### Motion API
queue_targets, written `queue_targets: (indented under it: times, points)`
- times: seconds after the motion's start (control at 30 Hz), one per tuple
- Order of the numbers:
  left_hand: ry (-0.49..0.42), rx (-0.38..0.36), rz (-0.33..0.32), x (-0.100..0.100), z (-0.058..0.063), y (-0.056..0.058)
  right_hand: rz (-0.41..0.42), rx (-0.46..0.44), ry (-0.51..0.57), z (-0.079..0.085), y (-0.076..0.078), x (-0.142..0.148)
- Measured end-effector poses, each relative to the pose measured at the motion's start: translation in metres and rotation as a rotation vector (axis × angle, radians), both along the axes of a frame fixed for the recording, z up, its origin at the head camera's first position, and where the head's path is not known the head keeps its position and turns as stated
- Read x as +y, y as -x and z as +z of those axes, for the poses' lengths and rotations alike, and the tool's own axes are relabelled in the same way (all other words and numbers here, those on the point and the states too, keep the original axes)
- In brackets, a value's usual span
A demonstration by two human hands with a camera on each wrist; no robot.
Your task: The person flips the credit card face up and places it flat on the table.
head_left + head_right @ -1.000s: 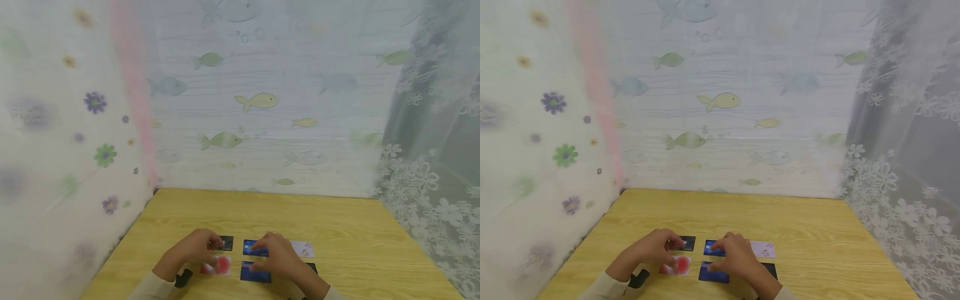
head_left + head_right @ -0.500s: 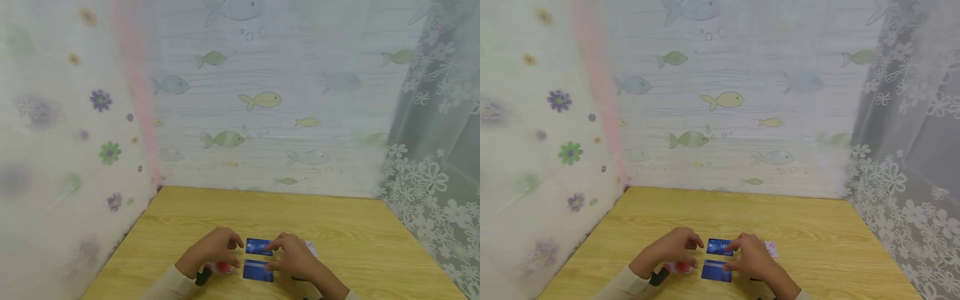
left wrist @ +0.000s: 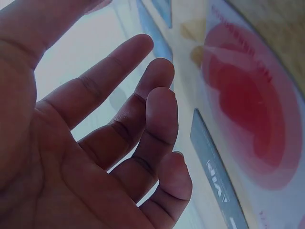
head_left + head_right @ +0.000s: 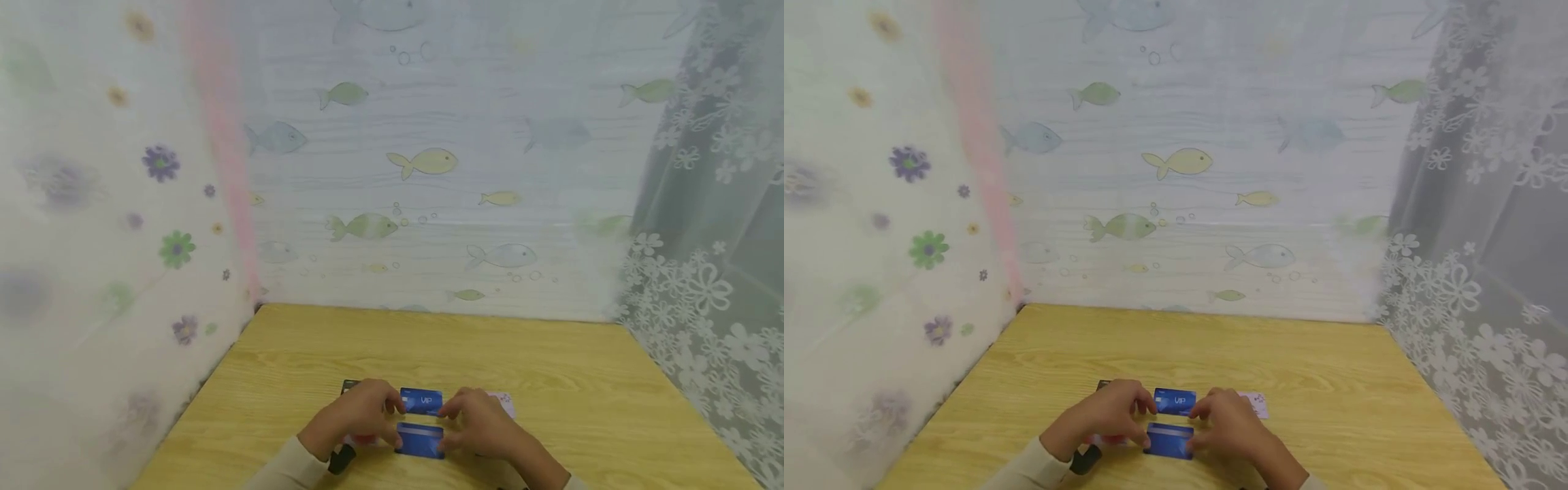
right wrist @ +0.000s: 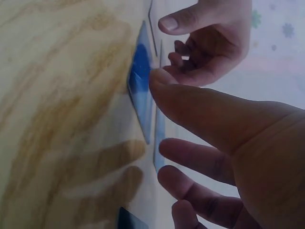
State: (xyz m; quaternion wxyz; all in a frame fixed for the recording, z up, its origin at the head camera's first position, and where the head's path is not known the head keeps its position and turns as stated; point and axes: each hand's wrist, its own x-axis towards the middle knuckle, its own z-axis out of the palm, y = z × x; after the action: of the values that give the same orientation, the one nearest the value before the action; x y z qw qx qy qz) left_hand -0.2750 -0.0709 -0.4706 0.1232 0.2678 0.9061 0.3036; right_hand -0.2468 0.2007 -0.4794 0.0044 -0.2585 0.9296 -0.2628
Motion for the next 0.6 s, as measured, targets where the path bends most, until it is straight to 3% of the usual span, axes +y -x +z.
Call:
queue_targets:
  times: [0.27,0.6]
  points:
    - [0.076,0.016,0.004,0.0052,-0.0058,-0.0028,-0.016,-0.03,-0.05,-0.0084,-0.0009,-0.0026]
    - [0.094,0.038,0.003,0.005,-0.0016,-0.0059,-0.013,-0.014,-0.038,-0.0069,-0.0004,-0.0052]
